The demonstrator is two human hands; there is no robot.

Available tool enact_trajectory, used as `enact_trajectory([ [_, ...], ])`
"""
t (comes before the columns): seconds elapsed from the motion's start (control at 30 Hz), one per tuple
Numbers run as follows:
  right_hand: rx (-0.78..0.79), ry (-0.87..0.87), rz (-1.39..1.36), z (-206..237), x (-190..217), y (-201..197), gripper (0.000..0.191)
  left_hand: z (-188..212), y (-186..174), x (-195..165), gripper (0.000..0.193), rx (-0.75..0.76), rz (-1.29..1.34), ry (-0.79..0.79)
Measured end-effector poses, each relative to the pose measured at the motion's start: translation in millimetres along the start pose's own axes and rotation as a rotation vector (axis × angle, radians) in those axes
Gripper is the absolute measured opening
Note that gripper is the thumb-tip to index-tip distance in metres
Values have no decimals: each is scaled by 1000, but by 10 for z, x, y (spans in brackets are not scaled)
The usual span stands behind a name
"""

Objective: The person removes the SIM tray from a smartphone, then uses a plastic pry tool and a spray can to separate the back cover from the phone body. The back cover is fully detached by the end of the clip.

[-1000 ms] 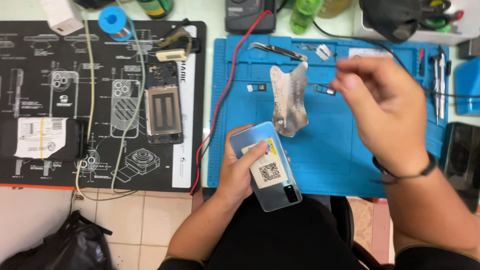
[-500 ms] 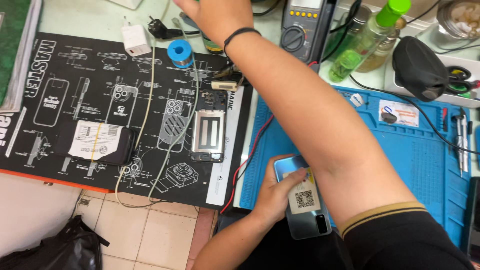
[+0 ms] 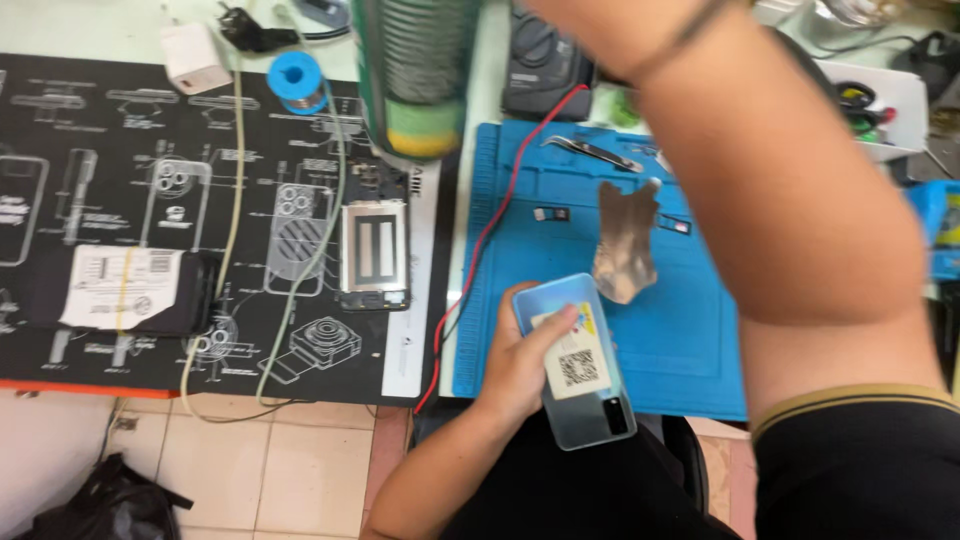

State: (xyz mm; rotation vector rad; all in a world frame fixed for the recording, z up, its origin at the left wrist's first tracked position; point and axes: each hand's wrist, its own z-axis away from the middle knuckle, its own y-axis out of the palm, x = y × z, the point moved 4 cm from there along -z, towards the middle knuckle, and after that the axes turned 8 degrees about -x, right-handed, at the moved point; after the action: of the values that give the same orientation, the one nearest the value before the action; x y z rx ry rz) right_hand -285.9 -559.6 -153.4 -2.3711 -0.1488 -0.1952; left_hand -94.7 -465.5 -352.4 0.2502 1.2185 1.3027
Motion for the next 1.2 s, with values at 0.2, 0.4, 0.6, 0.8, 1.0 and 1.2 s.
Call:
enact_trajectory([
  [0.2,-50,440,-66,979,-368,-1423,40,53,56,-97,44,-34,-6,3],
  [0.4,72,638,-86,1944,163,-2057,68,80,103,-136,41,-10,-28,-21],
  [0.6,313,626,27,2343,524,-1952,92,118,117,-163,40,-4,-38,-24],
  [0.8,303,605,-71,2374,563,-1665,89,158,117,-188,42,-6,-31,-35],
  [1.0,311,583,-144,2289,564,-1574,87,158,112,-191,43,-21,-53,-12],
  [1.2,292,534,-136,2252,609,-1534,86,158,104,-184,42,-27,-57,-11],
])
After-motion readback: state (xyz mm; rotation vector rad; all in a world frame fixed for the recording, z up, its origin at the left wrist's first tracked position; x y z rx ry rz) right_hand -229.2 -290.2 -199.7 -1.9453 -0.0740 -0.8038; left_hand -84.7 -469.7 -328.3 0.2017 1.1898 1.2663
